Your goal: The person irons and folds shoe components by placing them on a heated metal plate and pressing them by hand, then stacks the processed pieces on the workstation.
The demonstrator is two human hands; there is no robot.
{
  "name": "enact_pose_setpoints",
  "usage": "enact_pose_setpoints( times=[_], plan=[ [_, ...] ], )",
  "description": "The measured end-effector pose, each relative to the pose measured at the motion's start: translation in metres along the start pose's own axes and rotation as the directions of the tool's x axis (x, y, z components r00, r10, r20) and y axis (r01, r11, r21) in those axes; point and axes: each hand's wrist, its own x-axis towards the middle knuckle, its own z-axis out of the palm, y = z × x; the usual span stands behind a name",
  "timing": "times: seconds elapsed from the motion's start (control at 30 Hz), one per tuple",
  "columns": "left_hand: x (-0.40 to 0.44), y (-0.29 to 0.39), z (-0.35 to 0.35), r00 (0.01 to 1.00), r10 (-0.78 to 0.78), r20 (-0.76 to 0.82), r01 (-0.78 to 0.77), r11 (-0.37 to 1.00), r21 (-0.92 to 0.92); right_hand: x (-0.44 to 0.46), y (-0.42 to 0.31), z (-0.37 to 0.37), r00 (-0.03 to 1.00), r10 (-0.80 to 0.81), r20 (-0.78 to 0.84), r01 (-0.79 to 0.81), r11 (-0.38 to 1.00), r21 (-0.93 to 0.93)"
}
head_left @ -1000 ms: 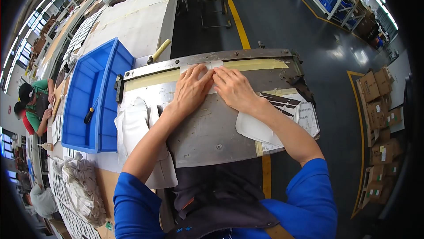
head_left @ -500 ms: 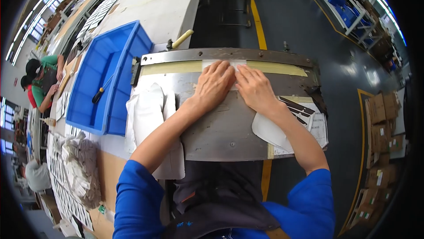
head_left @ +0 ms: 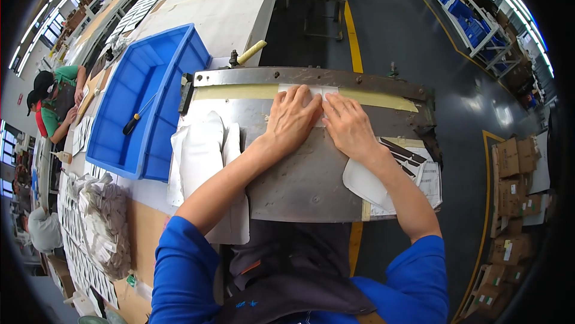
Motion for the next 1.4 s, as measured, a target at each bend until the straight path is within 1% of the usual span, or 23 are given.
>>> enact_pose_setpoints(
  times=[0.03, 0.33, 0.43, 0.53, 0.63, 0.7, 0.77, 0.8, 0.83, 0.9, 0.93, 1.0, 1.03, 1.07, 1.1, 1.13, 1.17, 1.2, 1.23, 1.3, 1.37, 1.4],
  plan=[
    [0.000, 0.000, 0.000, 1.000, 0.010, -0.014, -0.009, 1.000, 0.005, 0.000, -0.001, 0.000, 1.000, -0.001, -0.004, 0.001, 1.000, 0.000],
    [0.000, 0.005, -0.009, 0.996, -0.052, 0.077, 0.054, 0.998, -0.025, 0.000, -0.001, -0.001, 1.000, 0.009, 0.025, -0.010, 1.000, 0.016],
    [-0.008, 0.011, -0.024, 0.991, -0.054, 0.124, 0.061, 0.997, -0.047, 0.003, 0.003, -0.005, 0.996, 0.029, 0.086, -0.037, 0.995, 0.096],
    [-0.036, 0.020, -0.061, 0.992, -0.084, 0.096, 0.092, 0.992, -0.082, 0.009, -0.002, -0.010, 0.996, -0.069, 0.056, 0.070, 0.997, -0.015],
    [-0.083, 0.024, -0.111, 0.976, -0.194, 0.098, 0.206, 0.969, -0.134, 0.007, -0.025, -0.015, 0.957, -0.152, 0.249, 0.132, 0.987, 0.096],
    [-0.122, 0.019, -0.139, 0.941, -0.320, 0.110, 0.330, 0.939, -0.098, 0.004, -0.048, -0.023, 0.942, -0.189, 0.276, 0.158, 0.979, 0.131],
    [-0.154, 0.015, -0.170, 0.908, -0.393, 0.145, 0.400, 0.916, -0.028, -0.004, -0.074, -0.036, 0.924, -0.226, 0.307, 0.171, 0.966, 0.196],
    [-0.169, 0.013, -0.183, 0.888, -0.428, 0.167, 0.440, 0.897, -0.043, -0.013, -0.087, -0.036, 0.924, -0.262, 0.278, 0.207, 0.955, 0.211],
    [-0.180, 0.015, -0.196, 0.863, -0.460, 0.207, 0.475, 0.879, -0.028, -0.023, -0.100, -0.040, 0.931, -0.266, 0.250, 0.209, 0.950, 0.234],
    [-0.198, 0.016, -0.210, 0.843, -0.468, 0.265, 0.490, 0.871, -0.019, -0.045, -0.125, -0.053, 0.944, -0.270, 0.192, 0.212, 0.938, 0.273],
    [-0.205, 0.014, -0.212, 0.836, -0.477, 0.271, 0.502, 0.864, -0.028, -0.056, -0.137, -0.057, 0.959, -0.248, 0.133, 0.201, 0.934, 0.296],
    [-0.215, 0.012, -0.211, 0.824, -0.495, 0.275, 0.528, 0.848, -0.053, -0.076, -0.152, -0.056, 0.961, -0.274, 0.039, 0.248, 0.914, 0.321],
    [-0.216, 0.010, -0.210, 0.844, -0.470, 0.259, 0.495, 0.868, -0.038, -0.084, -0.156, -0.053, 0.959, -0.285, -0.008, 0.271, 0.905, 0.328],
    [-0.214, 0.007, -0.209, 0.864, -0.443, 0.240, 0.461, 0.887, -0.022, -0.091, -0.156, -0.049, 0.947, -0.291, -0.138, 0.319, 0.907, 0.274],
    [-0.212, 0.005, -0.208, 0.882, -0.419, 0.218, 0.430, 0.903, -0.003, -0.095, -0.155, -0.053, 0.965, -0.204, -0.163, 0.249, 0.910, 0.331],
    [-0.209, 0.004, -0.206, 0.910, -0.382, 0.163, 0.385, 0.923, 0.017, -0.097, -0.154, -0.057, 0.976, -0.116, -0.185, 0.182, 0.902, 0.391],
    [-0.207, 0.002, -0.205, 0.906, -0.385, 0.178, 0.391, 0.921, 0.006, -0.099, -0.152, -0.062, 0.979, -0.027, -0.204, 0.119, 0.884, 0.453],
    [-0.205, 0.001, -0.206, 0.901, -0.389, 0.192, 0.397, 0.918, -0.001, -0.096, -0.148, -0.078, 0.977, 0.103, -0.189, 0.005, 0.866, 0.500],
    [-0.204, -0.001, -0.206, 0.896, -0.394, 0.206, 0.404, 0.915, -0.008, -0.093, -0.141, -0.100, 0.959, 0.231, -0.165, -0.106, 0.831, 0.546],
    [-0.206, -0.007, -0.203, 0.930, -0.331, 0.158, 0.335, 0.942, 0.004, -0.096, -0.119, -0.126, 0.834, 0.514, -0.200, -0.239, 0.664, 0.708],
    [-0.211, -0.012, -0.201, 0.950, -0.282, 0.135, 0.282, 0.959, 0.021, -0.093, -0.099, -0.159, 0.782, 0.488, -0.388, -0.266, 0.825, 0.499],
    [-0.209, -0.011, -0.205, 0.966, -0.228, 0.125, 0.219, 0.973, 0.077, -0.098, -0.089, -0.162, 0.809, 0.415, -0.415, -0.248, 0.883, 0.399]
  ],
)
